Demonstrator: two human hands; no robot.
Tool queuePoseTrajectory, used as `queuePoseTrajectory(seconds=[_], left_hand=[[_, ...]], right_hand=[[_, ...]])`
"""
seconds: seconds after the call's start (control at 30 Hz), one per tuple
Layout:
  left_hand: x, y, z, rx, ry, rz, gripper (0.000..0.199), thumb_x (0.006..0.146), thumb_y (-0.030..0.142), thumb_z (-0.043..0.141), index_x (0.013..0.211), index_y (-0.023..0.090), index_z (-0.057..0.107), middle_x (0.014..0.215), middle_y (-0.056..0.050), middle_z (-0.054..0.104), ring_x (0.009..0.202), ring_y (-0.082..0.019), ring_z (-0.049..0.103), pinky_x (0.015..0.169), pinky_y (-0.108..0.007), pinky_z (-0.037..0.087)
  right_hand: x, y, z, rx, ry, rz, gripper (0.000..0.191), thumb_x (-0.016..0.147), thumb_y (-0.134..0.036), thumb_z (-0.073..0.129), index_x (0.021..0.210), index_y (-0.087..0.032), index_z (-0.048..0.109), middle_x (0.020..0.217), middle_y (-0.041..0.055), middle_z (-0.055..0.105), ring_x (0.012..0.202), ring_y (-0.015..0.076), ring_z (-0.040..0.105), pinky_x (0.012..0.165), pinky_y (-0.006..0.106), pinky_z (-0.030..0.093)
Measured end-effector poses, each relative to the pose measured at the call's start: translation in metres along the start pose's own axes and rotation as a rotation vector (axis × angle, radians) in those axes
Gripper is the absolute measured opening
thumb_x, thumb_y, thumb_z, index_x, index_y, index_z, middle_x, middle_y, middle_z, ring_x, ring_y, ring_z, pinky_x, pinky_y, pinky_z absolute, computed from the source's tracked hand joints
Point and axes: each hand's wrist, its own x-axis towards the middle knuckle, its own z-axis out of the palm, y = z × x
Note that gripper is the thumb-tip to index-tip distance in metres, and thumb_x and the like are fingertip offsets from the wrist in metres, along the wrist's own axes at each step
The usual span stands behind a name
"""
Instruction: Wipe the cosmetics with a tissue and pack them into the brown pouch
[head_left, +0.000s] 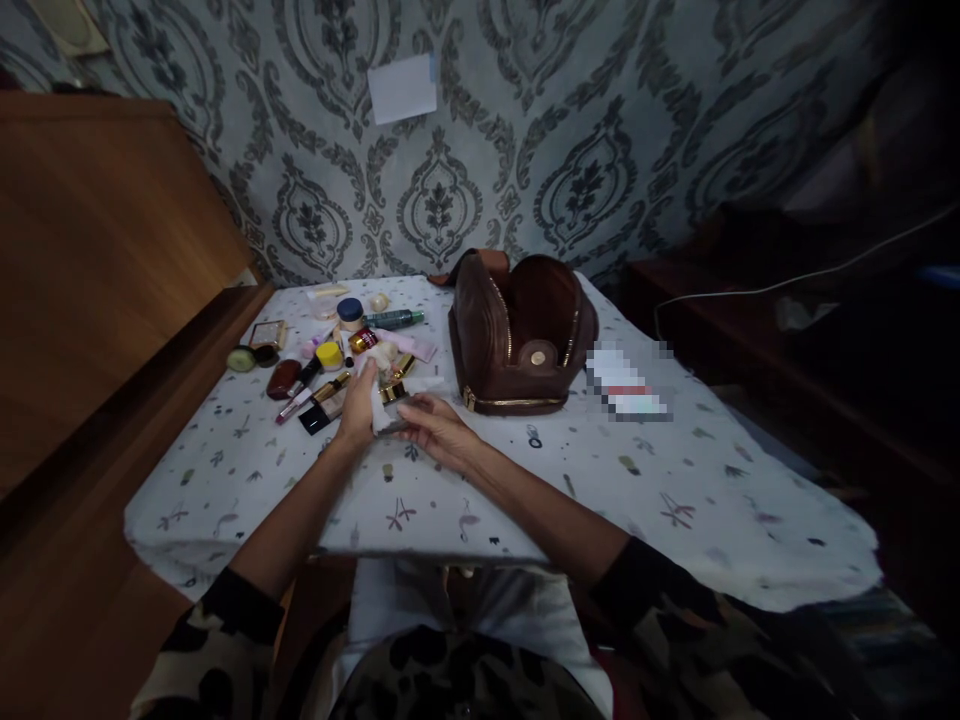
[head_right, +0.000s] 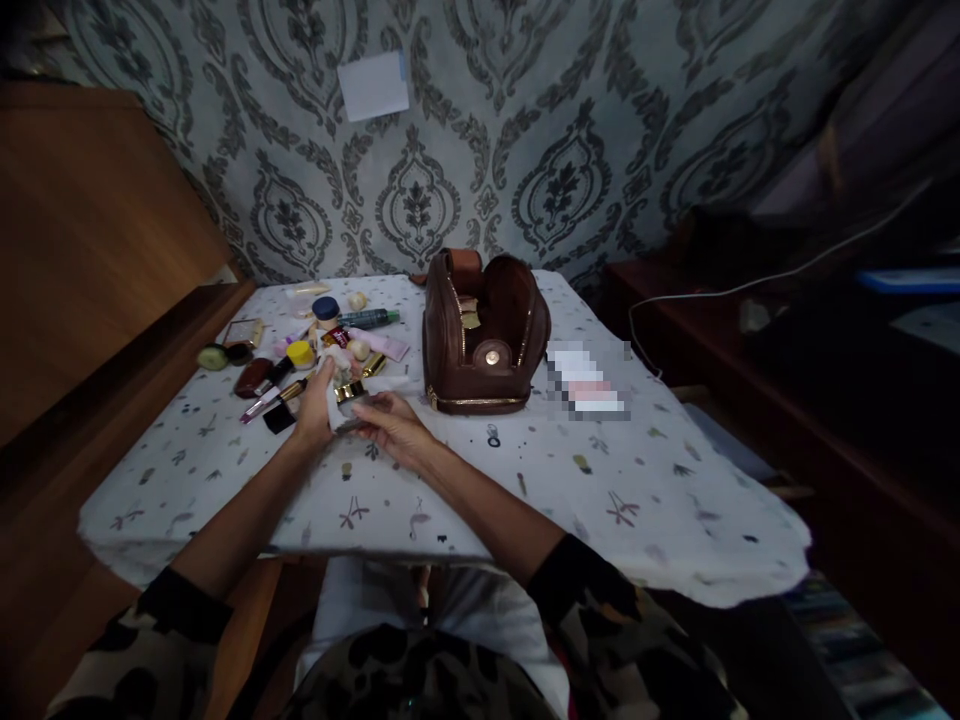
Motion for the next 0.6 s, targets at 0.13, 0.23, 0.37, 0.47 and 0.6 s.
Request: queuePoseTrajectory(seconds=[0.13, 0.23, 0.37, 0.47, 0.6], left_hand=[[0.000, 0.000, -0.004, -0.110, 0.040, -0.047, 0.050, 0.077, 0.069, 0.057, 0.078, 0.019, 0.059, 0.063, -0.001, 0.062, 0.065, -0.018, 0.065, 0.057, -0.027, 0.050], [0.001, -0.002, -0.008, -0.117, 0.060, -0.036, 0.051, 0.079, 0.070, 0.056, 0.077, 0.019, 0.059, 0.061, 0.000, 0.059, 0.060, -0.016, 0.063, 0.054, -0.027, 0.049], [0.002, -0.004, -0.009, -0.144, 0.061, -0.025, 0.049, 0.078, 0.066, 0.061, 0.073, 0.017, 0.060, 0.061, 0.002, 0.059, 0.053, -0.011, 0.057, 0.054, -0.025, 0.049], [0.000, -0.004, -0.004, -0.132, 0.013, -0.034, 0.050, 0.078, 0.067, 0.060, 0.077, 0.017, 0.062, 0.068, 0.000, 0.064, 0.060, -0.013, 0.062, 0.057, -0.025, 0.051], [-0.005, -0.007, 0.003, 0.031, -0.079, 0.012, 0.056, 0.080, 0.070, 0.054, 0.091, 0.017, 0.066, 0.086, -0.006, 0.070, 0.084, -0.020, 0.067, 0.068, -0.027, 0.053]], right_hand=[[-0.002, -0.002, 0.001, 0.024, -0.035, 0.025, 0.043, 0.058, -0.021, 0.090, 0.082, -0.017, 0.055, 0.076, -0.0011, 0.072, 0.065, 0.0130, 0.069, 0.058, 0.023, 0.059], [-0.004, -0.003, 0.004, 0.025, -0.082, 0.038, 0.036, 0.063, -0.021, 0.088, 0.084, -0.016, 0.058, 0.076, -0.0010, 0.072, 0.065, 0.0119, 0.069, 0.060, 0.021, 0.058], [-0.004, -0.004, 0.005, 0.021, -0.094, 0.045, 0.031, 0.065, -0.022, 0.087, 0.084, -0.014, 0.063, 0.075, 0.0007, 0.073, 0.064, 0.0111, 0.068, 0.062, 0.020, 0.058], [-0.002, -0.004, 0.003, 0.048, -0.048, 0.029, 0.029, 0.067, -0.023, 0.086, 0.080, -0.013, 0.062, 0.074, 0.0015, 0.072, 0.065, 0.0109, 0.069, 0.065, 0.020, 0.058], [0.002, -0.006, -0.001, 0.100, 0.052, -0.017, 0.029, 0.069, -0.021, 0.084, 0.079, -0.015, 0.058, 0.075, 0.0014, 0.071, 0.067, 0.0109, 0.068, 0.062, 0.019, 0.057]])
